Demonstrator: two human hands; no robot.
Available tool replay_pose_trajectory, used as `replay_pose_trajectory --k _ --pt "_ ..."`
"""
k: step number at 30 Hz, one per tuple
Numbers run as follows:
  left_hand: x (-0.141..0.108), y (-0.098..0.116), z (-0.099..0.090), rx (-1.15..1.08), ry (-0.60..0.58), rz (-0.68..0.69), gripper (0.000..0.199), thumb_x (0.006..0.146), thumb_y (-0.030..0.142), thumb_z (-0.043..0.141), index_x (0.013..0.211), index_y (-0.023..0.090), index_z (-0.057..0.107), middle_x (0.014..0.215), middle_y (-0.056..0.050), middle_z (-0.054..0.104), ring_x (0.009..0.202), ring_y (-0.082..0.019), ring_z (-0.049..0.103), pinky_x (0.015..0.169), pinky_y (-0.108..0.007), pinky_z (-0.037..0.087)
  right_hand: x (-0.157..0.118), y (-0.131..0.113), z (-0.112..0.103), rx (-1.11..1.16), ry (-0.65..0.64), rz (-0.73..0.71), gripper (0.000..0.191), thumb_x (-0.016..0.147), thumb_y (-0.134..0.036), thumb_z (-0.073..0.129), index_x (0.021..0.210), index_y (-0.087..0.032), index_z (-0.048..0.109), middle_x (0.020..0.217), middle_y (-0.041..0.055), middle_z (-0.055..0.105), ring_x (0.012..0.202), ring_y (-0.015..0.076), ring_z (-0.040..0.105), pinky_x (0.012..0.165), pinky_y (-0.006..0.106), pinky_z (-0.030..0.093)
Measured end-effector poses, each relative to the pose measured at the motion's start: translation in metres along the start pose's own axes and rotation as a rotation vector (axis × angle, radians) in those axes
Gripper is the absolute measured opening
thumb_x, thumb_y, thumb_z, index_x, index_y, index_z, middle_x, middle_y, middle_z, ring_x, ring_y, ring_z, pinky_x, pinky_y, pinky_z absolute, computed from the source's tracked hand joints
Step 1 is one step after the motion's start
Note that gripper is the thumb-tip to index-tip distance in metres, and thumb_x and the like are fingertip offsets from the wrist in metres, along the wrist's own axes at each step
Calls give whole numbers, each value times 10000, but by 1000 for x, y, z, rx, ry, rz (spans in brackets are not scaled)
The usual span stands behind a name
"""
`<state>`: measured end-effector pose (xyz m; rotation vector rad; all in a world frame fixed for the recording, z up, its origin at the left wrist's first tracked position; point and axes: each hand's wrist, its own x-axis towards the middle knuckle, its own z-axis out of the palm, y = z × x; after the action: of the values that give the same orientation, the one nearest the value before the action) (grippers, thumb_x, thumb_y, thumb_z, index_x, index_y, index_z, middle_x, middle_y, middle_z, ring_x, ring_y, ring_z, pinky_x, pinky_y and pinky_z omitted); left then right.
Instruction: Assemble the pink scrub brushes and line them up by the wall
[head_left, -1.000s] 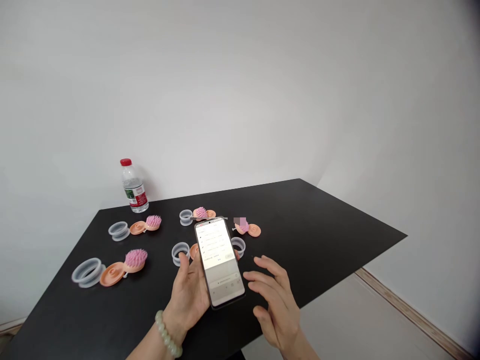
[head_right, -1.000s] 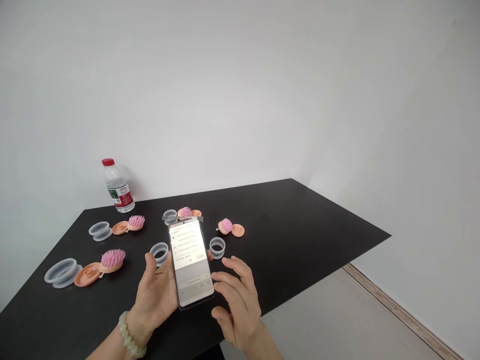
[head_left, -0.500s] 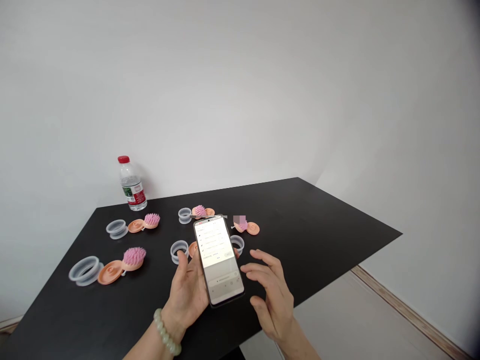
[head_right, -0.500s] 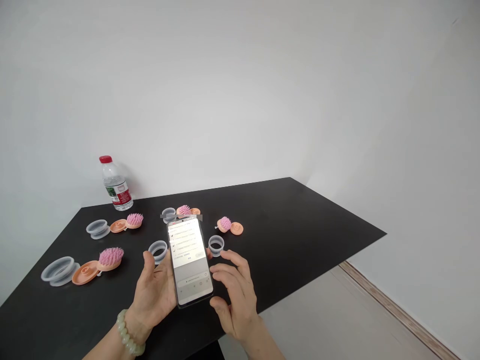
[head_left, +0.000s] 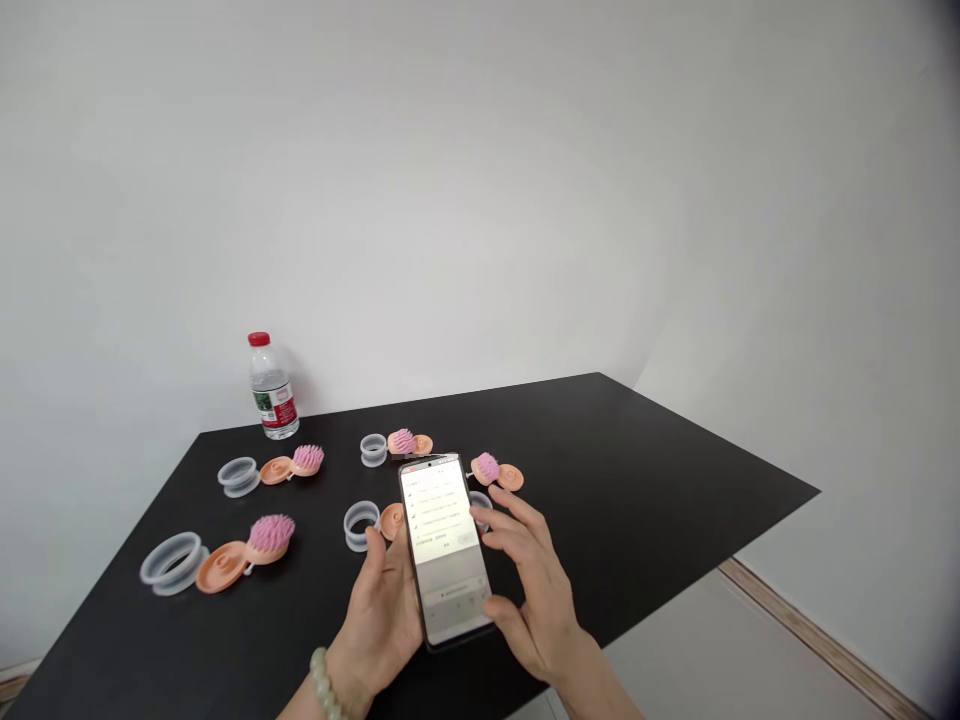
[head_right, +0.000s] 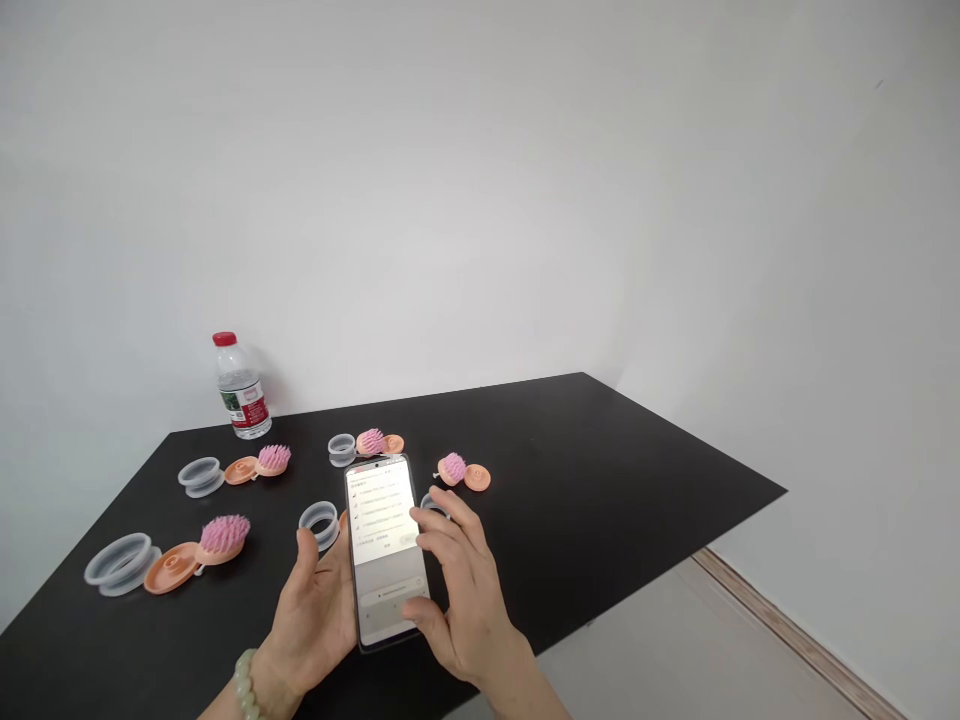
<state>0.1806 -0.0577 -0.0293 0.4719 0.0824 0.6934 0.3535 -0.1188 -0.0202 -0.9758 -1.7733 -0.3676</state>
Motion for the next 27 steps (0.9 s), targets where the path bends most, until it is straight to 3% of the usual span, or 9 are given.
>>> replay_pose_trajectory --k 8,21,27 --pt "-1 -1 1 -10 -88 -15 578 823 673 581 1209 267 722 1333 -104 680 1379 -385 457 1184 -558 208 17 7 4 -70 -66 0 495 1017 -572 345 1240 -151 480 1295 178 609 1409 362 389 1068 592 439" --pt "-2 -3 -8 18 -117 -8 565 857 671 524 1237 295 705 1385 -84 648 1409 -375 420 1194 -548 194 17 8 7 -100 -39 -28 468 1032 -531 345 1255 -142 478 1272 180 616 1392 362 416 1066 601 439" --pt "-2 -2 -7 31 -115 -9 593 850 690 511 1239 286 704 1413 -93 622 1424 -377 396 1196 -554 183 13 7 7 -63 -24 -44 434 1038 -500 358 1240 -137 486 1210 183 628 1394 375 403 995 567 500"
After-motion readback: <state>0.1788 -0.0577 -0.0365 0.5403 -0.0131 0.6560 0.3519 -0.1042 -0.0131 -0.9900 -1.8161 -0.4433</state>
